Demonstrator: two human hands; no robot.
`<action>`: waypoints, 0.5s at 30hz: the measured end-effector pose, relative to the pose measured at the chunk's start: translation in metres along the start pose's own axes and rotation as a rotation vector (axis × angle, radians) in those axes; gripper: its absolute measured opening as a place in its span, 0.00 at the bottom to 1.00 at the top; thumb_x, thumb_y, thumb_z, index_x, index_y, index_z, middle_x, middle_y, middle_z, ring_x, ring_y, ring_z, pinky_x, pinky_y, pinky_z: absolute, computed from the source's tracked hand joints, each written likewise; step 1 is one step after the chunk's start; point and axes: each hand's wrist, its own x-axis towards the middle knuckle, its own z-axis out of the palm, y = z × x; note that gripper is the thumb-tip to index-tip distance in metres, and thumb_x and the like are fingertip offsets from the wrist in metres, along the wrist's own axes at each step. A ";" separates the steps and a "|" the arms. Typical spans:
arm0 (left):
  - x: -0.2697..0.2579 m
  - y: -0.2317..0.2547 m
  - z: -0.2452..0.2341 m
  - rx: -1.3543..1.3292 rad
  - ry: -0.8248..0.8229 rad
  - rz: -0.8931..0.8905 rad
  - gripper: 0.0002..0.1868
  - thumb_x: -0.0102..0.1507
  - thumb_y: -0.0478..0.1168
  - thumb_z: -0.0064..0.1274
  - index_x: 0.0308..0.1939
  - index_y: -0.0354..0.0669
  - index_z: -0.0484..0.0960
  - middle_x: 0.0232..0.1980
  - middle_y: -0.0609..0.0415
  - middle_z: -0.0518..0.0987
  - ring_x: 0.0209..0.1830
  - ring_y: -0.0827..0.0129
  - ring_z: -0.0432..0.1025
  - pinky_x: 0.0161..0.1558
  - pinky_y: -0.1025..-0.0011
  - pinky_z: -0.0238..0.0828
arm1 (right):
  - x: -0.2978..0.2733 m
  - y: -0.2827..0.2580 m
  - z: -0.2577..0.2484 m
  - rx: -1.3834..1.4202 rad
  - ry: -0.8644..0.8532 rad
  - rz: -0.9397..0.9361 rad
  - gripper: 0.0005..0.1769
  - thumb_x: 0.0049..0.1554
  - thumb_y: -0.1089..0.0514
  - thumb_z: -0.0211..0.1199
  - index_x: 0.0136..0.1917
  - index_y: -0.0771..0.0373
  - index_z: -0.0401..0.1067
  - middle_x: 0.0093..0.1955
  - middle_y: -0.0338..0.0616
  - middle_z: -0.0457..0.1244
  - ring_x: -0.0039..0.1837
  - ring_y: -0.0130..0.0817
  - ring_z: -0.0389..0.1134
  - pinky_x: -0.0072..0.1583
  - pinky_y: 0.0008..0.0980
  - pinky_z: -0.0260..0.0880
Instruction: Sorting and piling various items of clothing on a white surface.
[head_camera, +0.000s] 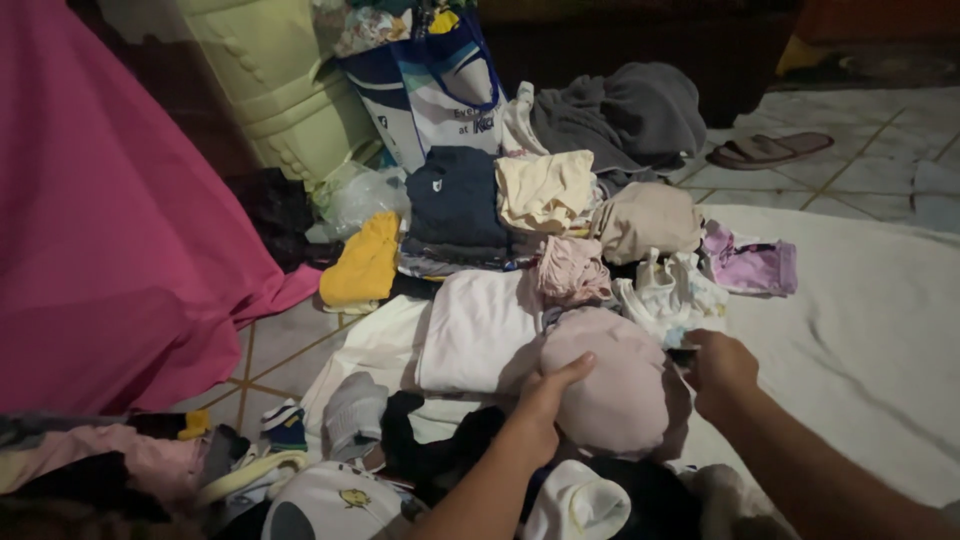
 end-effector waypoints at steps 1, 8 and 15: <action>0.003 0.000 -0.001 -0.002 -0.003 0.002 0.45 0.48 0.51 0.70 0.67 0.42 0.72 0.64 0.49 0.78 0.64 0.59 0.71 0.63 0.59 0.68 | -0.023 -0.007 0.003 0.000 0.000 -0.004 0.10 0.56 0.58 0.64 0.50 0.61 0.69 0.41 0.40 0.61 0.43 0.36 0.61 0.48 0.41 0.63; -0.008 0.015 0.001 -0.123 -0.024 -0.057 0.55 0.48 0.67 0.64 0.75 0.53 0.63 0.73 0.54 0.70 0.71 0.60 0.66 0.69 0.55 0.63 | -0.094 -0.012 0.003 -0.154 -0.296 0.348 0.33 0.54 0.31 0.63 0.62 0.56 0.70 0.55 0.42 0.61 0.52 0.43 0.62 0.54 0.46 0.62; -0.014 0.024 -0.005 0.022 -0.361 -0.045 0.58 0.52 0.84 0.40 0.77 0.56 0.63 0.78 0.56 0.66 0.74 0.62 0.63 0.70 0.57 0.60 | -0.170 -0.031 0.016 0.023 -0.665 0.327 0.38 0.51 0.38 0.63 0.69 0.59 0.69 0.67 0.48 0.67 0.66 0.47 0.68 0.66 0.51 0.68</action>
